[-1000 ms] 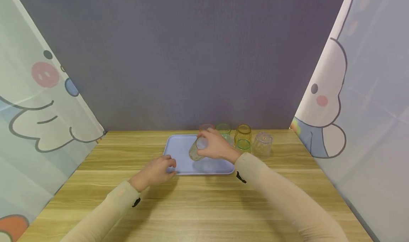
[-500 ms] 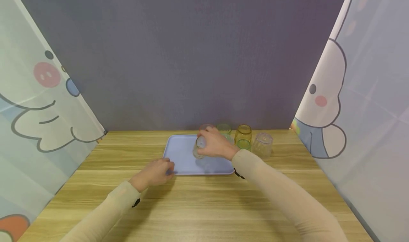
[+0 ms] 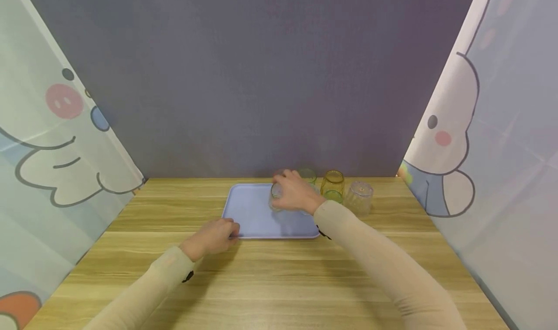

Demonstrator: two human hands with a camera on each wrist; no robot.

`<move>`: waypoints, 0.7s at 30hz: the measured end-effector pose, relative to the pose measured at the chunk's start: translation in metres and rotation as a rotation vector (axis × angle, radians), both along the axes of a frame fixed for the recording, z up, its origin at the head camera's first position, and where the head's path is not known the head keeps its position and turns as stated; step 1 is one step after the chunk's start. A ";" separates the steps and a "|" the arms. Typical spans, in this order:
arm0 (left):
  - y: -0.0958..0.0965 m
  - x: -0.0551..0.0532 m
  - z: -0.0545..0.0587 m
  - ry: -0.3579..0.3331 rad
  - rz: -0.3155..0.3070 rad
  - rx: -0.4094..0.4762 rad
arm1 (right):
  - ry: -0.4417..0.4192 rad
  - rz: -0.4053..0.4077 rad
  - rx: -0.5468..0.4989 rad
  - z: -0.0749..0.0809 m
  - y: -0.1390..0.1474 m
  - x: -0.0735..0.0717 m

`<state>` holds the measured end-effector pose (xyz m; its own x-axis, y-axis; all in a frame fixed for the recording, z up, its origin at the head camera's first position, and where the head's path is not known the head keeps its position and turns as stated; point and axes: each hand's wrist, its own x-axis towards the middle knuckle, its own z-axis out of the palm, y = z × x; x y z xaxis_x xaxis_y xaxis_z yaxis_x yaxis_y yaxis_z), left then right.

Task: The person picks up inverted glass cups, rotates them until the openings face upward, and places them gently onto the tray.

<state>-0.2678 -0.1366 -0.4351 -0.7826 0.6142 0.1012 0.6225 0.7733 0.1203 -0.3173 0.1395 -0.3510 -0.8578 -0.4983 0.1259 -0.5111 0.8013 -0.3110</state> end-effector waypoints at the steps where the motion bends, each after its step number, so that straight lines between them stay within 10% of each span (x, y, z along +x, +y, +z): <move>1: 0.000 0.000 -0.001 -0.001 0.001 -0.004 | 0.005 -0.002 -0.002 -0.001 0.000 -0.001; 21: 0.003 0.000 -0.003 0.029 0.003 -0.016 | 0.000 -0.019 0.017 -0.011 0.003 -0.019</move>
<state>-0.2679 -0.1338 -0.4382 -0.7811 0.6139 0.1143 0.6235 0.7766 0.0899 -0.3365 0.1423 -0.3623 -0.8671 -0.4840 0.1178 -0.4959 0.8160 -0.2970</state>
